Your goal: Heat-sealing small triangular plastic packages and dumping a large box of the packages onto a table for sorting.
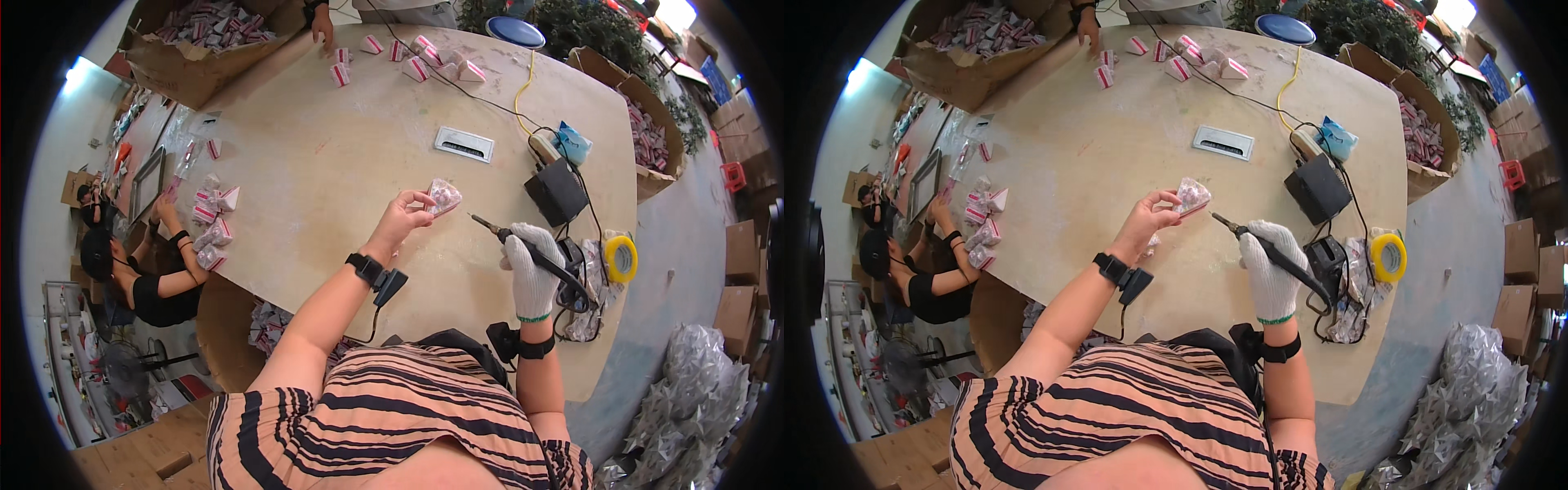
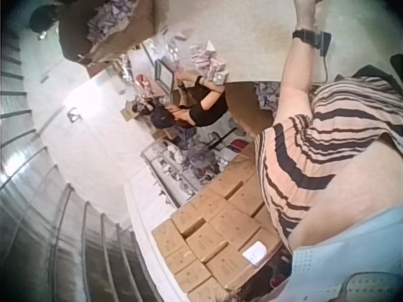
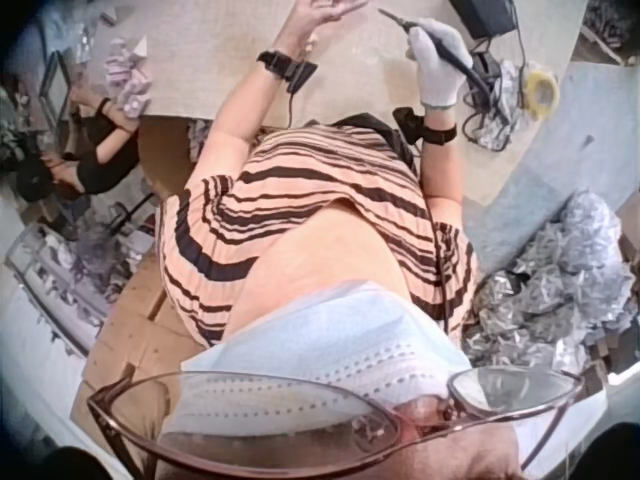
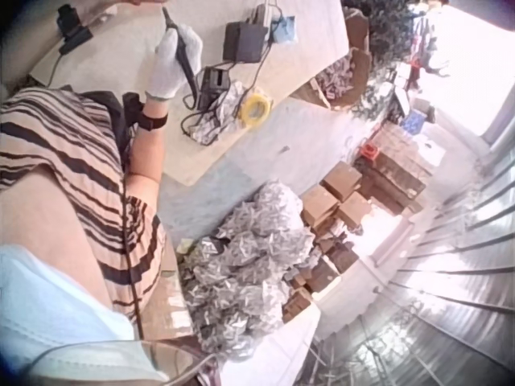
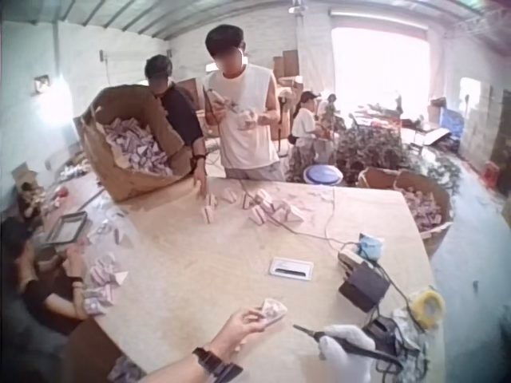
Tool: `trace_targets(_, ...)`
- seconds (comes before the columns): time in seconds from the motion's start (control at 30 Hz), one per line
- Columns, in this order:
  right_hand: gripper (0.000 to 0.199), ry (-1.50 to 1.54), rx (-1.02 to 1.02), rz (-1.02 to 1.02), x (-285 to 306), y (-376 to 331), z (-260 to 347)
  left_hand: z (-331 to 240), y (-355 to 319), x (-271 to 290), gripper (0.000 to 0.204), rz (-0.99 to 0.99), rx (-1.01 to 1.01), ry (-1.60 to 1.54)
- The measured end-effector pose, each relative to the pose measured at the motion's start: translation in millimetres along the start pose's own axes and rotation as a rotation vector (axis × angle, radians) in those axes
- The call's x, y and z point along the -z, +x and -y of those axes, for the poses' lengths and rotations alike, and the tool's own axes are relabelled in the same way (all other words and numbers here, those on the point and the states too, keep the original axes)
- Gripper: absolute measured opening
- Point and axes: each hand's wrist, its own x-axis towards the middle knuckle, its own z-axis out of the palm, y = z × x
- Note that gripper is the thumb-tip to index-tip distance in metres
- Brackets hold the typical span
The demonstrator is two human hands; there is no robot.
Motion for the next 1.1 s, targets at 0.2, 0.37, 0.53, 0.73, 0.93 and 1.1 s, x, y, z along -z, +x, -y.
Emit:
trace_targets(0.2,0.015,-0.004,0.058,0.044,-6,-8,9,-11,-29,-11,0.022,0.021,-0.254,0.277)
trace_targets(0.37,0.016,-0.068,0.121,0.037,-7,-16,14,-25,-45,-26,0.022,0.012,-0.318,0.349)
trace_targets(0.53,0.016,-0.094,0.16,0.044,-4,-20,16,-33,-58,-36,0.023,0.003,-0.372,0.438)
trace_targets(0.73,0.016,-0.128,0.188,0.05,-4,-22,18,-32,-65,-38,0.024,0.006,-0.432,0.478)
trace_targets(0.93,0.016,-0.144,0.188,0.054,-5,-23,16,-34,-69,-38,0.025,-0.004,-0.437,0.487)
trace_targets(1.1,0.016,-0.151,0.201,0.068,-7,-23,17,-36,-72,-37,0.025,-0.006,-0.457,0.484)
